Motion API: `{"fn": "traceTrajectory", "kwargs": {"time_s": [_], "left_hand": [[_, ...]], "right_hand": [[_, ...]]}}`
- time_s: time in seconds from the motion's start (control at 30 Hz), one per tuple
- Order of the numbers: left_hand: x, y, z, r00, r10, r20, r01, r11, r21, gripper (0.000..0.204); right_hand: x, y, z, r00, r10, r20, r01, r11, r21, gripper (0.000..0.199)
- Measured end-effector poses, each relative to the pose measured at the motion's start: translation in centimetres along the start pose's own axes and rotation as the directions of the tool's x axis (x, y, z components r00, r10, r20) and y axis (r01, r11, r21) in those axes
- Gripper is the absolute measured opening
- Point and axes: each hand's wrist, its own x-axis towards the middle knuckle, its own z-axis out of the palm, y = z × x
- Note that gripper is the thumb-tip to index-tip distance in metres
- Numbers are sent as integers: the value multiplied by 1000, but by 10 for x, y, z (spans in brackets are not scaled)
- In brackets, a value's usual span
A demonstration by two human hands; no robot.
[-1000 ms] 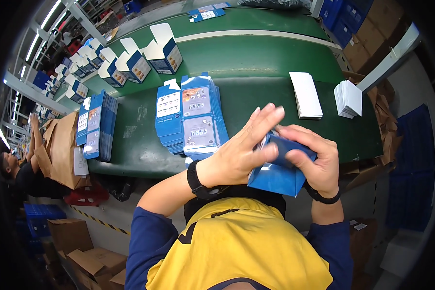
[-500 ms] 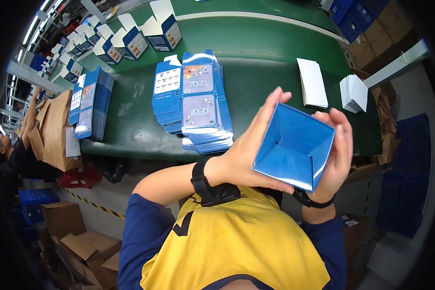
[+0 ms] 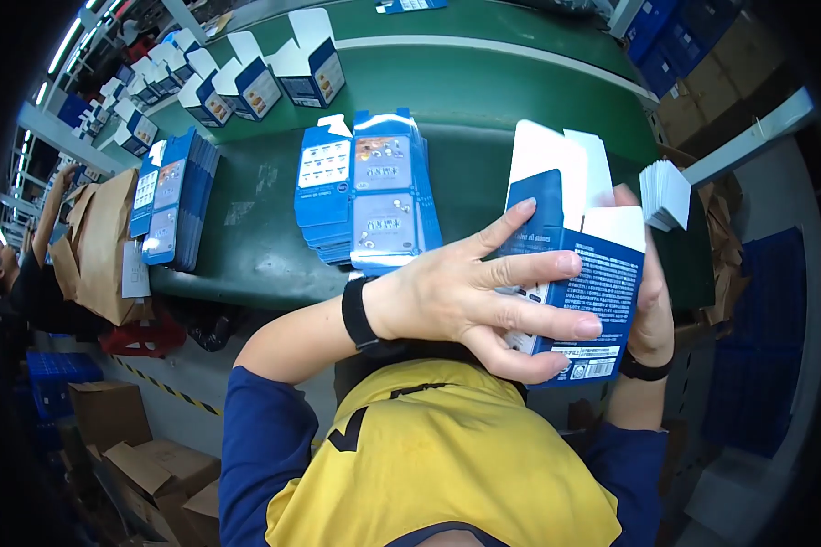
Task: The person folds a blue and white box by hand, inserts a white paper manual, and places the assembled box on the conveyor belt, repeating this process multiple times.
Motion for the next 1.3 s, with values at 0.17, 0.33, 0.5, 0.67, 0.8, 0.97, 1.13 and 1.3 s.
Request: {"fn": "traceTrajectory", "kwargs": {"time_s": [0.17, 0.33, 0.5, 0.67, 0.8, 0.97, 1.13, 1.3], "left_hand": [[-19, -35, -46, 927, -290, 236, 155, 873, 463, 74], [-77, -34, -93, 498, -863, -84, 652, 309, 692, 81], [-107, -41, -110, 156, -968, -197, 780, -1, 625, 97], [-137, -38, -108, 233, -953, -192, 876, 120, 468, 103], [-140, -32, -111, 180, -958, -221, 933, 94, 348, 103], [-108, -27, -105, 199, -957, -212, 949, 134, 285, 98], [-85, -12, -107, 338, -864, -374, 941, 322, 106, 98], [-52, 0, -118, 133, -910, -394, 627, 385, -678, 85]], "right_hand": [[71, 10, -10, 940, 176, 292, -277, 893, 353, 79], [219, 50, 7, 981, -192, -38, 187, 977, -105, 87], [341, 130, 26, 950, -259, -173, 184, 915, -358, 116], [311, 124, 59, 969, 71, -236, -170, 886, -431, 113], [207, 98, 113, 972, 236, 7, -236, 972, 23, 97], [160, 99, 139, 967, 249, 61, -248, 969, -16, 80], [118, 64, 147, 952, -295, -84, 263, 927, -267, 80], [66, 43, 138, 762, -624, 171, 647, 723, -241, 66]]}}
